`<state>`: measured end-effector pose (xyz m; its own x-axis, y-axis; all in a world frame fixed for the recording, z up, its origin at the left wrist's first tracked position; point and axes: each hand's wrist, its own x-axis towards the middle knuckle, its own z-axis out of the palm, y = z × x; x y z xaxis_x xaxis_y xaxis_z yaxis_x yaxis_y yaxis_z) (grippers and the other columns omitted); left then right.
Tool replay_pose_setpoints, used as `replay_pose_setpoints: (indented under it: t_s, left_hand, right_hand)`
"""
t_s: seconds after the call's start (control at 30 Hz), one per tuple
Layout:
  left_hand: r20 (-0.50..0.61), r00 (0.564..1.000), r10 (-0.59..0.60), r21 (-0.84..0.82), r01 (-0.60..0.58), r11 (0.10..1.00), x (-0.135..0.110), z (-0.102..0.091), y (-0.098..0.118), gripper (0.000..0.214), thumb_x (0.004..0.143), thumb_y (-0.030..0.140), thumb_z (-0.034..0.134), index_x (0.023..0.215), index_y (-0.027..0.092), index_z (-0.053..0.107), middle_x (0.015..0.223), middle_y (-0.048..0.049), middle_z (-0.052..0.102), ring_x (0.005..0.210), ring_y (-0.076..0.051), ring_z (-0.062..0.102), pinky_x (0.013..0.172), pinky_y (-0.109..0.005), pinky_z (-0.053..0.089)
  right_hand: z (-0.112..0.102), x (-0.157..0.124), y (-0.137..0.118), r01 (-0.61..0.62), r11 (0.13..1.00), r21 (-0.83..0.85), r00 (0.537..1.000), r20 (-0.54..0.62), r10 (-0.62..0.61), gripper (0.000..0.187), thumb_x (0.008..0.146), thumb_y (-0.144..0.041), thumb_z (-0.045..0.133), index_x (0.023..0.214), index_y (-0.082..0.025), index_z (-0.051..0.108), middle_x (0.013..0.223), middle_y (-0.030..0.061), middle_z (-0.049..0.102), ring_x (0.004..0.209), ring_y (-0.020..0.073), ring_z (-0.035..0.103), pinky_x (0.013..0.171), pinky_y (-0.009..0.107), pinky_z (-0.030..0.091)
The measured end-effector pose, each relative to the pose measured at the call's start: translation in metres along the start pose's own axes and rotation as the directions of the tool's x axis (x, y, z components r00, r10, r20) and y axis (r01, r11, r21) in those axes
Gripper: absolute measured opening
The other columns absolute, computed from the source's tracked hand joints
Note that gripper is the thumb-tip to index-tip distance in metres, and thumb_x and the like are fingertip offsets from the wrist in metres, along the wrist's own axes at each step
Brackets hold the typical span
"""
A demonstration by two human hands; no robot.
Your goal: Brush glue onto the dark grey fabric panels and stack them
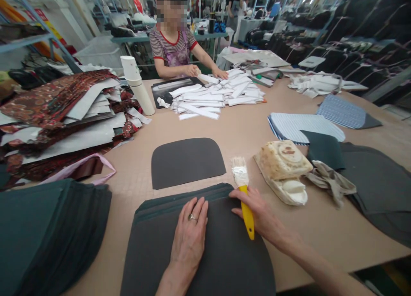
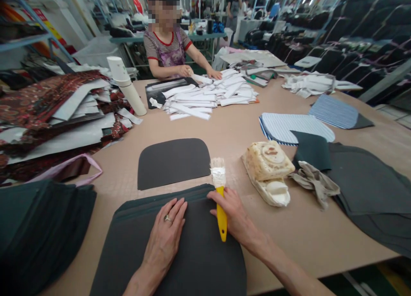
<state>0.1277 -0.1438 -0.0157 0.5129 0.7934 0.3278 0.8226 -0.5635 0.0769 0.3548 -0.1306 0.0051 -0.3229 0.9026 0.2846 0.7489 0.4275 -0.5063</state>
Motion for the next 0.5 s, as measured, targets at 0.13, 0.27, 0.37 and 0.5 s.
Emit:
replay_pose_setpoints:
  t_s: [0.13,0.27,0.37,0.5]
  left_hand:
    - [0.017,1.000,-0.019,-0.008,0.019,1.000,0.000,0.000,0.000,0.043,0.087,0.010,0.043,0.130,0.012,0.045,0.126,-0.0076,0.058,0.117,-0.024,0.050,0.094,-0.041,0.050]
    - [0.034,0.999,-0.021,-0.023,0.022,0.999,-0.001,0.001,0.000,0.048,0.087,0.009,0.044,0.134,0.013,0.039,0.128,-0.0065,0.057,0.119,-0.023,0.049,0.096,-0.039,0.049]
    - [0.052,0.999,-0.016,-0.034,0.018,0.999,-0.002,0.002,-0.001,0.051,0.086,0.009,0.045,0.136,0.013,0.037,0.130,-0.0059,0.056,0.120,-0.023,0.047,0.097,-0.039,0.048]
    - [0.070,0.997,-0.022,-0.053,0.025,0.998,-0.003,0.001,-0.002,0.052,0.085,0.007,0.045,0.136,0.015,0.038,0.131,-0.0050,0.055,0.121,-0.023,0.047,0.099,-0.039,0.046]
  right_hand:
    - [0.000,0.000,0.002,-0.140,0.967,0.214,0.990,0.019,0.139,0.026,0.084,-0.017,0.057,0.108,-0.023,0.051,0.088,0.0019,0.061,0.079,0.0153,0.061,0.068,0.027,0.050]
    - [0.002,0.003,0.006,-0.186,0.937,0.297,0.982,0.013,0.191,0.021,0.086,-0.024,0.055,0.107,-0.024,0.052,0.086,0.0011,0.060,0.077,0.0143,0.061,0.069,0.026,0.051]
    - [0.007,0.005,0.009,-0.199,0.935,0.293,0.979,0.017,0.203,0.015,0.087,-0.026,0.053,0.102,-0.023,0.055,0.090,0.0030,0.063,0.081,0.0158,0.063,0.072,0.027,0.051]
    - [0.014,0.006,0.012,-0.272,0.921,0.279,0.958,-0.009,0.286,0.016,0.086,-0.027,0.054,0.102,-0.022,0.056,0.087,0.0025,0.064,0.078,0.0156,0.064,0.070,0.026,0.051]
